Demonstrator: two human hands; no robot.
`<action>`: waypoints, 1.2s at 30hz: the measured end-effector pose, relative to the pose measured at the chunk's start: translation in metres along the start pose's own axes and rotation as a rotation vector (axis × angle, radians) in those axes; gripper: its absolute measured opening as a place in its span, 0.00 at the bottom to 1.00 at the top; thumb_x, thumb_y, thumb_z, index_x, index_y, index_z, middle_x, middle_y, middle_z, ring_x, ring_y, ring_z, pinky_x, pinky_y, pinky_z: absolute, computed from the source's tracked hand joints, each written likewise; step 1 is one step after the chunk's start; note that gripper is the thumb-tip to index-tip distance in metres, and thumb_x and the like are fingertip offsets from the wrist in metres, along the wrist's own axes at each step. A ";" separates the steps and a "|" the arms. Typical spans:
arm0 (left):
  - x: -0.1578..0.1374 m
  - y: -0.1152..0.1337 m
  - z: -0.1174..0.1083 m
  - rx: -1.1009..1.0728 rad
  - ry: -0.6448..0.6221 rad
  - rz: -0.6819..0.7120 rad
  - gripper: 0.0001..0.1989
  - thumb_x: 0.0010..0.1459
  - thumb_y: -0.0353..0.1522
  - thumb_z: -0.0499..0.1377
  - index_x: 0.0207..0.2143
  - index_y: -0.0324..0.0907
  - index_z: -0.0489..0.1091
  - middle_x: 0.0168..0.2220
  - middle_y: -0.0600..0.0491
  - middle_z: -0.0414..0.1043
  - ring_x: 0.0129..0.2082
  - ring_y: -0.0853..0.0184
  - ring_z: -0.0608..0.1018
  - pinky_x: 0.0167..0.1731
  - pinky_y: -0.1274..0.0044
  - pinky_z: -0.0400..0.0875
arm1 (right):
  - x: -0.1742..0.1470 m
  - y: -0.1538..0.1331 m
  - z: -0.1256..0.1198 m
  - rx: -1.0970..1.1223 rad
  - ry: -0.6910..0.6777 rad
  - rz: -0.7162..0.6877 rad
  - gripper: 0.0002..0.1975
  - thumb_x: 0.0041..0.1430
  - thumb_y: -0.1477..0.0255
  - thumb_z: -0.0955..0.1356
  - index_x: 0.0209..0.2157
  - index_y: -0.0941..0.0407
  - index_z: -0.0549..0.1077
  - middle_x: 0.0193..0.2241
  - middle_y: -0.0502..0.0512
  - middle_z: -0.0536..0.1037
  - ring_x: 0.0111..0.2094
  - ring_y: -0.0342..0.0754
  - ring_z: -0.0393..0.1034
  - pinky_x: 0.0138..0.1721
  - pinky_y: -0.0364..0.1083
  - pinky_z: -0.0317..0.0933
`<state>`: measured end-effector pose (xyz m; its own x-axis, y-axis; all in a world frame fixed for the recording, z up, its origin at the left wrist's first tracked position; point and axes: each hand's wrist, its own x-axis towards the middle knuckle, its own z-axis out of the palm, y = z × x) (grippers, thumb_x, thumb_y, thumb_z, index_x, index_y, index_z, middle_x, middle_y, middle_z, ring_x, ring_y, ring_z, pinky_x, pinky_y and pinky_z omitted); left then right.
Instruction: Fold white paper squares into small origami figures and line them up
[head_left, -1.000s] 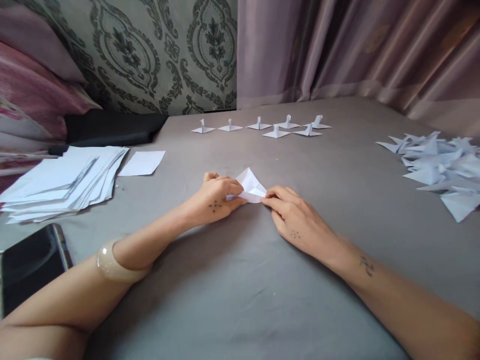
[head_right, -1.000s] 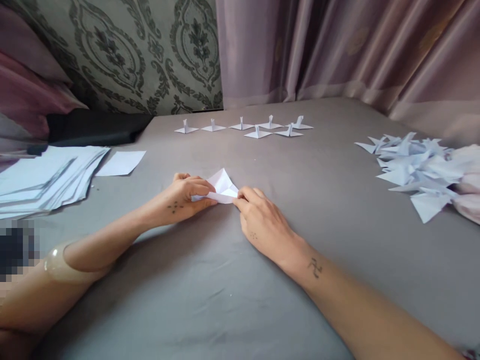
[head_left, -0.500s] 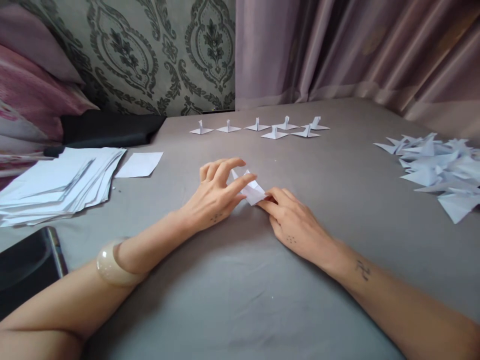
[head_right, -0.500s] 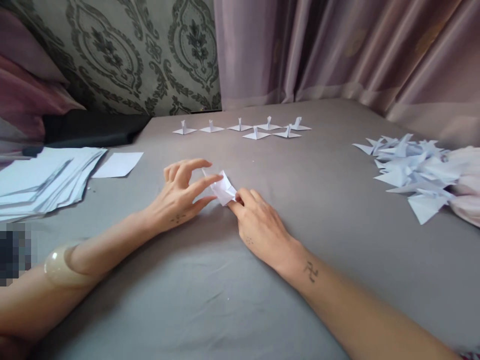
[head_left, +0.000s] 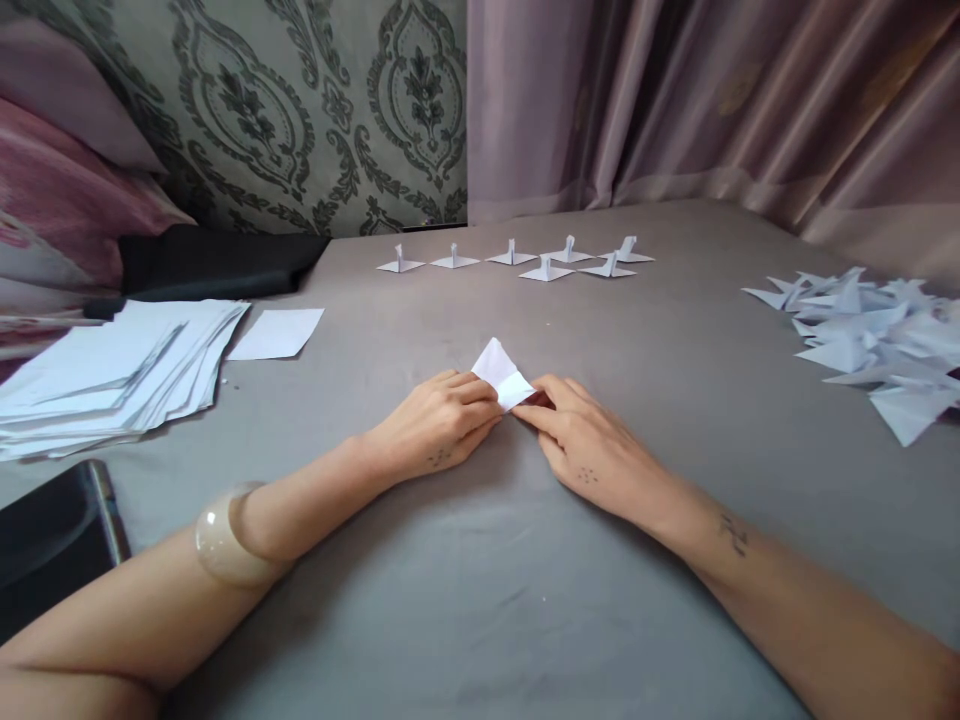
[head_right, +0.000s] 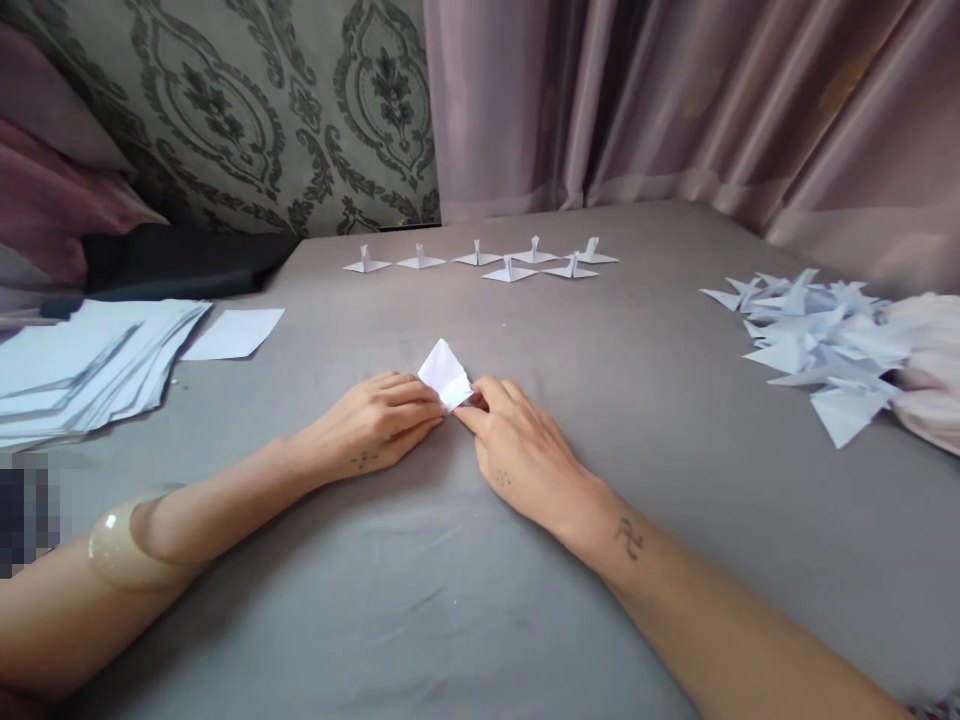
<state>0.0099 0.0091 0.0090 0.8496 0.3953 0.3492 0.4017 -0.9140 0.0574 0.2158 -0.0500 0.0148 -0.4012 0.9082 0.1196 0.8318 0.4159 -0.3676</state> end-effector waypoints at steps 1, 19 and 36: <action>0.000 0.000 -0.001 -0.010 -0.014 -0.003 0.13 0.65 0.30 0.49 0.39 0.38 0.74 0.36 0.48 0.76 0.36 0.65 0.75 0.37 0.73 0.68 | 0.000 0.002 -0.001 0.013 -0.001 -0.005 0.20 0.60 0.81 0.58 0.44 0.51 0.75 0.44 0.56 0.71 0.45 0.49 0.65 0.43 0.48 0.63; 0.004 0.005 -0.008 0.006 -0.170 -0.009 0.20 0.67 0.36 0.45 0.55 0.43 0.67 0.36 0.46 0.65 0.35 0.63 0.66 0.38 0.71 0.65 | 0.005 0.044 -0.031 0.221 -0.074 0.129 0.18 0.50 0.78 0.62 0.33 0.48 0.80 0.38 0.47 0.78 0.29 0.43 0.70 0.29 0.42 0.62; 0.002 0.001 0.003 0.034 0.054 -0.016 0.15 0.65 0.35 0.49 0.37 0.38 0.73 0.31 0.49 0.74 0.33 0.66 0.75 0.39 0.72 0.67 | 0.022 0.016 -0.001 0.346 0.171 0.329 0.10 0.52 0.63 0.68 0.33 0.54 0.75 0.26 0.50 0.76 0.25 0.42 0.66 0.29 0.44 0.60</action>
<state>0.0133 0.0094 0.0073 0.8233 0.4038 0.3988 0.4275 -0.9035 0.0324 0.2204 -0.0235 0.0121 -0.0466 0.9953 0.0850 0.7163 0.0926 -0.6916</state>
